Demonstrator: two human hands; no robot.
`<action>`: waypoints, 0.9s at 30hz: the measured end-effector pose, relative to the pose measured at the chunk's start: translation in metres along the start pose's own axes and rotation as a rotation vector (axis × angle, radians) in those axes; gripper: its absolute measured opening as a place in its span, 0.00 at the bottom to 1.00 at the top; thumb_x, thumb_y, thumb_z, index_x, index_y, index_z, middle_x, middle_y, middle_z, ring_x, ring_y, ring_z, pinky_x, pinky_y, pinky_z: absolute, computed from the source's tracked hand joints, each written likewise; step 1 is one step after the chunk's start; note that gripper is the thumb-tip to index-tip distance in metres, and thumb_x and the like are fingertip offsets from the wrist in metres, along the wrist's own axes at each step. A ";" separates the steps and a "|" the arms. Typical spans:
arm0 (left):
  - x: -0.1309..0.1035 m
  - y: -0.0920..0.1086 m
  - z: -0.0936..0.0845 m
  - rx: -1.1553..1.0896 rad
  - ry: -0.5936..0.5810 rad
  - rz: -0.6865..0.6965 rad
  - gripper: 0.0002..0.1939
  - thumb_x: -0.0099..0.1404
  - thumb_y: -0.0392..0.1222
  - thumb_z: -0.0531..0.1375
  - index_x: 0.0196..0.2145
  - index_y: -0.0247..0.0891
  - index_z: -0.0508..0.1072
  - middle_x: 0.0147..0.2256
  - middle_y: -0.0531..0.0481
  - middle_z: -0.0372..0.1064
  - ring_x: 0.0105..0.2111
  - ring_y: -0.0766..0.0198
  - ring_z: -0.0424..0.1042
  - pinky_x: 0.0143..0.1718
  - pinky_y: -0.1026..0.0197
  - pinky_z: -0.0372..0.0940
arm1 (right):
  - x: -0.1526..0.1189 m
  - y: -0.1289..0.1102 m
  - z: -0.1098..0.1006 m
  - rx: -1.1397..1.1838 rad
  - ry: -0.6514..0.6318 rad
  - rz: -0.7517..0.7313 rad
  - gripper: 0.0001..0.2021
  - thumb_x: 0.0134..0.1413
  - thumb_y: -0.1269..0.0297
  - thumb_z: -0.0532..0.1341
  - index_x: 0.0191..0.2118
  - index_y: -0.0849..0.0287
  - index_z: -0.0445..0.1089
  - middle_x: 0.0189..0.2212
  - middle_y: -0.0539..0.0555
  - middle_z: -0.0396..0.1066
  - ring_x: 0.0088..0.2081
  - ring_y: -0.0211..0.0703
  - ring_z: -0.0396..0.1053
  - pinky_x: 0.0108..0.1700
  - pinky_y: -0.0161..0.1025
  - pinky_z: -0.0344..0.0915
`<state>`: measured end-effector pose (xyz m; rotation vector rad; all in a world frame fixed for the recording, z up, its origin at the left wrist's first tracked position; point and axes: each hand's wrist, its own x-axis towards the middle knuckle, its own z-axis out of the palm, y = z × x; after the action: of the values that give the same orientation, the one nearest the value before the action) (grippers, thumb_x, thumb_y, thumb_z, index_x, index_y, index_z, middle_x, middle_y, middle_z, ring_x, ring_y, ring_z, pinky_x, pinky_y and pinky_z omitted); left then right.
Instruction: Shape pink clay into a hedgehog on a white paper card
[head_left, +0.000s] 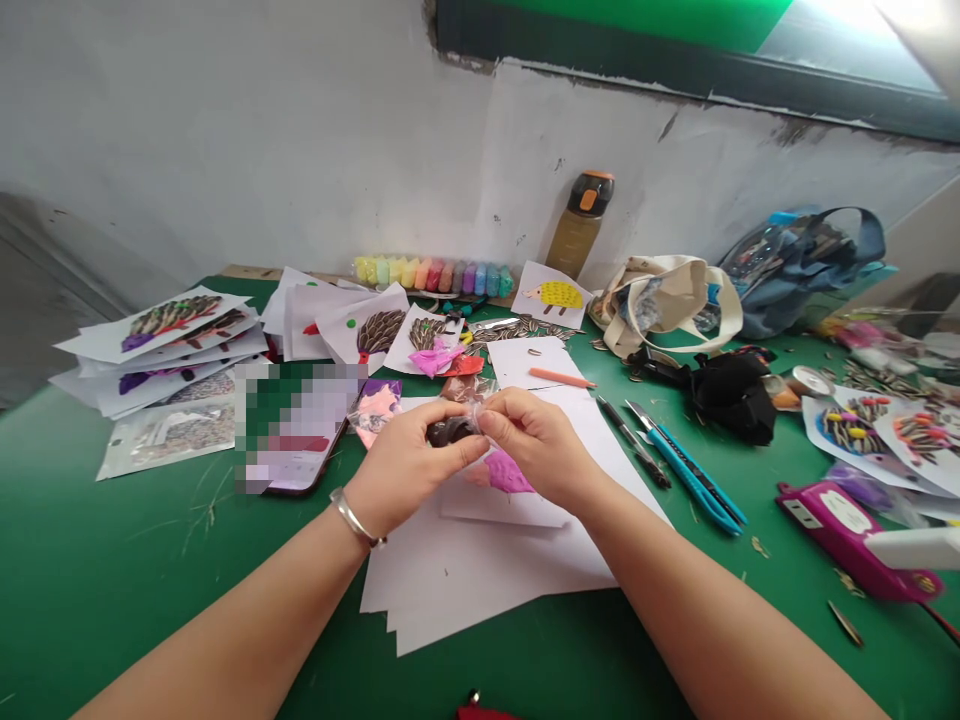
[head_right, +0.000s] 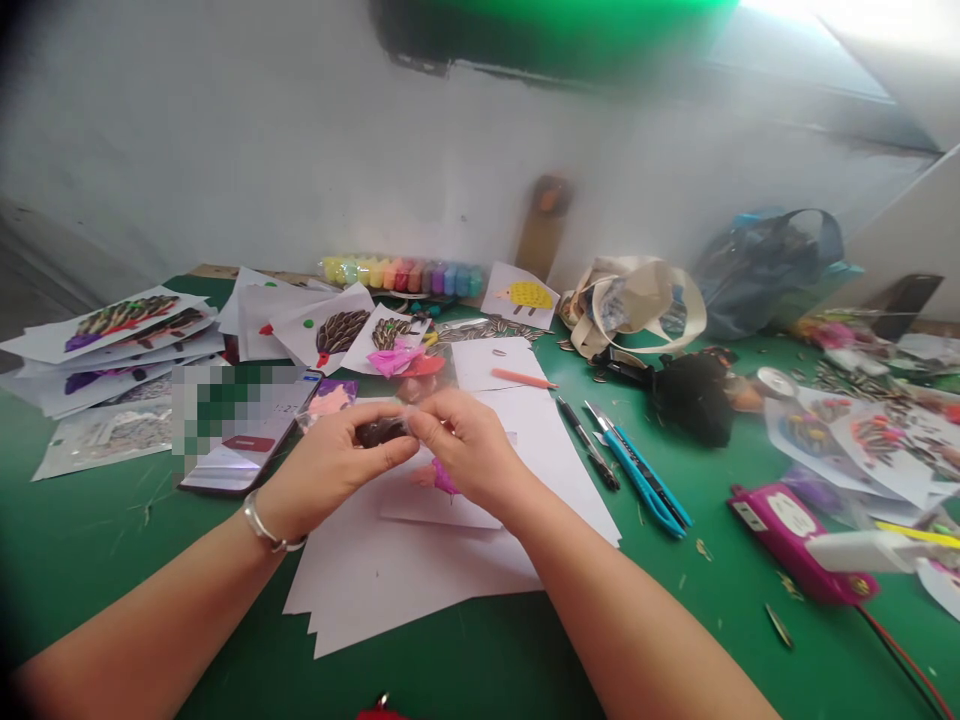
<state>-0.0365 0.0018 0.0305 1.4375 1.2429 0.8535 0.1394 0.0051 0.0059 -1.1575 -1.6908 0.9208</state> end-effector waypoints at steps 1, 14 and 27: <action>-0.001 0.001 0.001 0.096 0.040 0.069 0.14 0.54 0.46 0.71 0.38 0.42 0.81 0.39 0.48 0.77 0.38 0.55 0.72 0.40 0.58 0.66 | -0.001 0.000 0.001 0.011 -0.007 -0.002 0.09 0.61 0.57 0.61 0.31 0.54 0.73 0.33 0.51 0.72 0.36 0.41 0.70 0.34 0.38 0.72; -0.006 -0.001 0.002 0.354 0.141 0.211 0.03 0.59 0.38 0.65 0.33 0.43 0.80 0.33 0.52 0.79 0.33 0.58 0.74 0.36 0.61 0.63 | -0.002 -0.010 -0.003 0.031 -0.130 0.023 0.07 0.58 0.65 0.62 0.29 0.54 0.75 0.36 0.52 0.74 0.39 0.43 0.73 0.38 0.41 0.75; 0.001 -0.001 -0.003 0.278 0.070 0.118 0.13 0.60 0.50 0.64 0.39 0.41 0.79 0.40 0.50 0.79 0.40 0.55 0.75 0.44 0.56 0.65 | 0.000 -0.006 -0.003 0.446 -0.035 0.185 0.07 0.53 0.59 0.68 0.28 0.55 0.76 0.41 0.53 0.70 0.41 0.43 0.70 0.34 0.39 0.75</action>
<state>-0.0393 0.0030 0.0299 1.7296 1.3817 0.8402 0.1403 0.0034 0.0122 -1.0045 -1.3246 1.3592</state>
